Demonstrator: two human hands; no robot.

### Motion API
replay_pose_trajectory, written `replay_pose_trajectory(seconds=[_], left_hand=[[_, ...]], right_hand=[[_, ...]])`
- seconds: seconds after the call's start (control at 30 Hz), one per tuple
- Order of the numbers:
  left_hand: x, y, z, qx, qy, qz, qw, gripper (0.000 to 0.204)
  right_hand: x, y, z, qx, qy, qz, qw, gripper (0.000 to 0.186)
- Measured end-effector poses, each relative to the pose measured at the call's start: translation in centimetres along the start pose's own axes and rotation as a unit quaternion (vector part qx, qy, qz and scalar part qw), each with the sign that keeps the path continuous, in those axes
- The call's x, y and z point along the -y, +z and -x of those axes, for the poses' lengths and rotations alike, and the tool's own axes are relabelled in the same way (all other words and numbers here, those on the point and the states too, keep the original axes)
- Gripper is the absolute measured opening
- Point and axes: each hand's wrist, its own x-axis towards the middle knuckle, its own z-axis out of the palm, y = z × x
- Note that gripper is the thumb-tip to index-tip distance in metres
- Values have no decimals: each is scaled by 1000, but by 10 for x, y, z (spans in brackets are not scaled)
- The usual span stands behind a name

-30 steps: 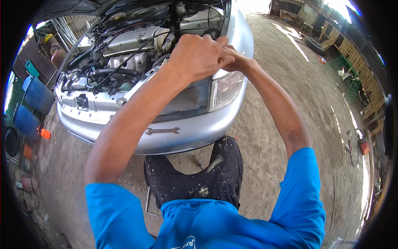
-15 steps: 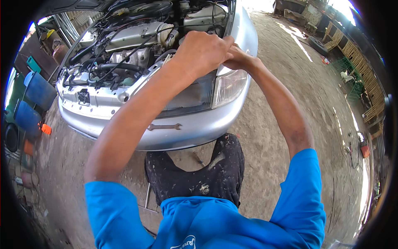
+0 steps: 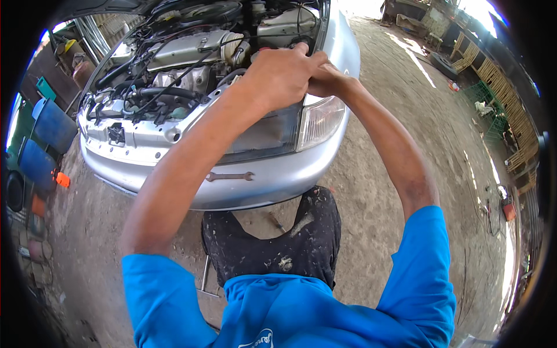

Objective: The recorder is shown removing and then re-installing components of a car's front headlight assembly, using tools to unscrew bolts and manipulate the casing.

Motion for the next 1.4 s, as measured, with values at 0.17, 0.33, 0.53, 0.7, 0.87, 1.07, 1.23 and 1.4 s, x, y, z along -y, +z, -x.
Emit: replay_pose_trajectory(seconds=[0.17, 0.33, 0.53, 0.7, 0.87, 1.07, 1.23, 1.4], left_hand=[[-6, -21, -4, 247, -158, -56, 954, 32], [-5, -5, 2, 138, -84, 6, 987, 33], [-6, -15, 4, 234, -182, -11, 955, 30], [9, -8, 18, 100, -120, 60, 986, 33], [11, 0, 25, 94, -274, 49, 956, 30], [-13, 0, 63, 57, -386, 115, 914, 33], [-10, 0, 61, -16, -361, 71, 930, 29], [-11, -53, 34, -113, -288, 33, 950, 28]], right_hand=[[33, -21, 1, 73, 54, 49, 995, 33], [-2, 11, -1, 0, 82, 62, 995, 37], [25, -1, -7, 46, 98, 86, 990, 29], [28, -10, -13, 60, 76, 83, 992, 21], [23, 0, -21, 63, 88, 156, 982, 21], [49, -8, -25, 135, 118, 213, 960, 19], [47, -8, -28, 117, 35, 197, 973, 19], [29, -9, -23, 60, 59, 150, 985, 18]])
